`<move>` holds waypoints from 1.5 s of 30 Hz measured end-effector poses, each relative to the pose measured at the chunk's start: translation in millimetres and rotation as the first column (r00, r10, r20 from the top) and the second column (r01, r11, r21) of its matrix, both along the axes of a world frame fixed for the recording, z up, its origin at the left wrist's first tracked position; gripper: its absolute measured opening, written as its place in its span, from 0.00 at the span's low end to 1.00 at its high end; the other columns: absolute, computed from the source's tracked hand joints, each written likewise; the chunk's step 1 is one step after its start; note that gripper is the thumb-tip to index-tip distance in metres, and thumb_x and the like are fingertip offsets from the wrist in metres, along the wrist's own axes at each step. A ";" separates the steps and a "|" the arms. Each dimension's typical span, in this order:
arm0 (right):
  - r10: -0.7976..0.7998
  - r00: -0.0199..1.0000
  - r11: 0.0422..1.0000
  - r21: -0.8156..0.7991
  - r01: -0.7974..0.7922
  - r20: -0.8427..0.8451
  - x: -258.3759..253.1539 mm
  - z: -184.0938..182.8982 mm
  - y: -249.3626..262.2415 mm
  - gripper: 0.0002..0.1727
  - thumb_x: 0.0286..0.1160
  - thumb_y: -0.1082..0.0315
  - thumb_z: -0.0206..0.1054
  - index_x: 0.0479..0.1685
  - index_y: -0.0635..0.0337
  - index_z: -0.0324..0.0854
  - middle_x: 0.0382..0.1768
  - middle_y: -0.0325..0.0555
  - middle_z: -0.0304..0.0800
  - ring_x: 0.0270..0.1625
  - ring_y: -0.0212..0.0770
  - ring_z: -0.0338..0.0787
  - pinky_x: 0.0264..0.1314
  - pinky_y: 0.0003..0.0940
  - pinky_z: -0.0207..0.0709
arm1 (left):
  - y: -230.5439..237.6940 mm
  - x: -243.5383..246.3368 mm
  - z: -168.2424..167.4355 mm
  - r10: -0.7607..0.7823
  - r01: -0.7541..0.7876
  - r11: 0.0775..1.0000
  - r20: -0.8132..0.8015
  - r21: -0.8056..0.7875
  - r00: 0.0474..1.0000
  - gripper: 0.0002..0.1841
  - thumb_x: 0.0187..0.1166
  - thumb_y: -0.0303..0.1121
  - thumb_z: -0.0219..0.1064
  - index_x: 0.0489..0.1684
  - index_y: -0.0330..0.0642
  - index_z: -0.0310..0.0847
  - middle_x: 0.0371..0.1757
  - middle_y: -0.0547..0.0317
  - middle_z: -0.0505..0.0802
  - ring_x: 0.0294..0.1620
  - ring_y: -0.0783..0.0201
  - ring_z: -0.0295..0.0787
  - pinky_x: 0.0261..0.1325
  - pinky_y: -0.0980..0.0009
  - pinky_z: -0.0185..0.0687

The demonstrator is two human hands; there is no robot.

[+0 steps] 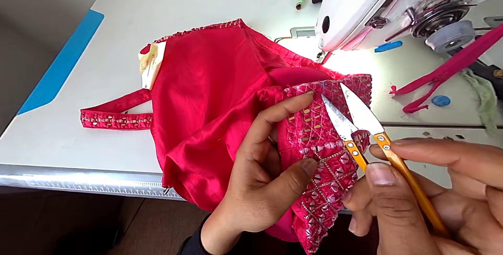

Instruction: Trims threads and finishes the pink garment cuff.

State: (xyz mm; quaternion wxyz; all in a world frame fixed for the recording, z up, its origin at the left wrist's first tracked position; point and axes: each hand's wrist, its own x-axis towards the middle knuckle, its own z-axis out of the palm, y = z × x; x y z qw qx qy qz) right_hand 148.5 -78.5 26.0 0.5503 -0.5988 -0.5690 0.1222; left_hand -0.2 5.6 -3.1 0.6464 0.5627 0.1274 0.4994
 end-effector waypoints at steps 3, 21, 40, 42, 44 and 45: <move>0.016 1.000 1.000 -0.015 -0.017 -0.007 1.4 -1.0 -4.4 0.10 0.87 0.66 0.60 0.61 0.57 0.74 0.45 0.39 0.85 0.27 0.22 0.85 0.22 0.15 0.81 | 0.0 -0.2 0.0 -0.004 0.004 1.000 0.001 -0.009 1.000 0.37 0.71 0.10 0.58 0.86 0.39 0.62 0.70 0.49 0.84 0.55 0.68 0.91 0.54 0.73 0.91; 0.070 0.998 0.998 0.001 -0.070 -0.005 5.3 -8.7 -23.6 0.08 0.88 0.65 0.59 0.52 0.59 0.77 0.47 0.44 0.84 0.30 0.22 0.86 0.27 0.15 0.83 | -0.9 0.1 0.6 -0.009 0.010 1.000 0.016 -0.024 1.000 0.37 0.71 0.09 0.58 0.86 0.39 0.62 0.70 0.48 0.84 0.57 0.66 0.91 0.57 0.71 0.91; 0.354 0.522 0.859 0.049 -0.509 -0.776 12.4 -0.7 -14.8 0.09 0.92 0.62 0.55 0.62 0.49 0.75 0.43 0.31 0.88 0.27 0.21 0.84 0.21 0.14 0.78 | 3.2 10.7 1.9 0.115 -0.118 0.987 -0.029 -0.109 0.993 0.08 0.82 0.22 0.64 0.49 0.44 0.87 0.39 0.62 0.92 0.35 0.77 0.89 0.40 0.80 0.88; 0.360 0.476 0.859 0.086 -0.505 -0.802 15.7 -1.8 -13.5 0.11 0.90 0.56 0.58 0.61 0.48 0.76 0.36 0.31 0.89 0.26 0.22 0.84 0.23 0.16 0.77 | 4.1 9.3 1.2 0.107 -0.111 0.990 -0.050 -0.088 0.993 0.12 0.85 0.23 0.60 0.53 0.41 0.91 0.47 0.61 0.95 0.41 0.76 0.90 0.45 0.78 0.88; 0.359 0.454 0.868 0.113 -0.484 -0.816 20.3 -4.1 -12.6 0.19 0.89 0.47 0.56 0.58 0.49 0.83 0.32 0.30 0.90 0.26 0.22 0.84 0.26 0.16 0.76 | 3.8 8.5 1.8 0.100 -0.106 0.988 -0.058 -0.110 0.993 0.15 0.87 0.23 0.57 0.61 0.39 0.90 0.55 0.58 0.95 0.47 0.73 0.92 0.50 0.75 0.90; 0.357 0.464 0.871 0.109 -0.480 -0.811 23.4 -4.9 -12.5 0.22 0.89 0.43 0.54 0.57 0.48 0.84 0.31 0.29 0.90 0.25 0.21 0.84 0.26 0.16 0.75 | 3.7 8.0 2.3 0.095 -0.102 0.988 -0.059 -0.119 0.994 0.16 0.88 0.24 0.56 0.63 0.39 0.89 0.57 0.57 0.94 0.49 0.73 0.92 0.52 0.74 0.90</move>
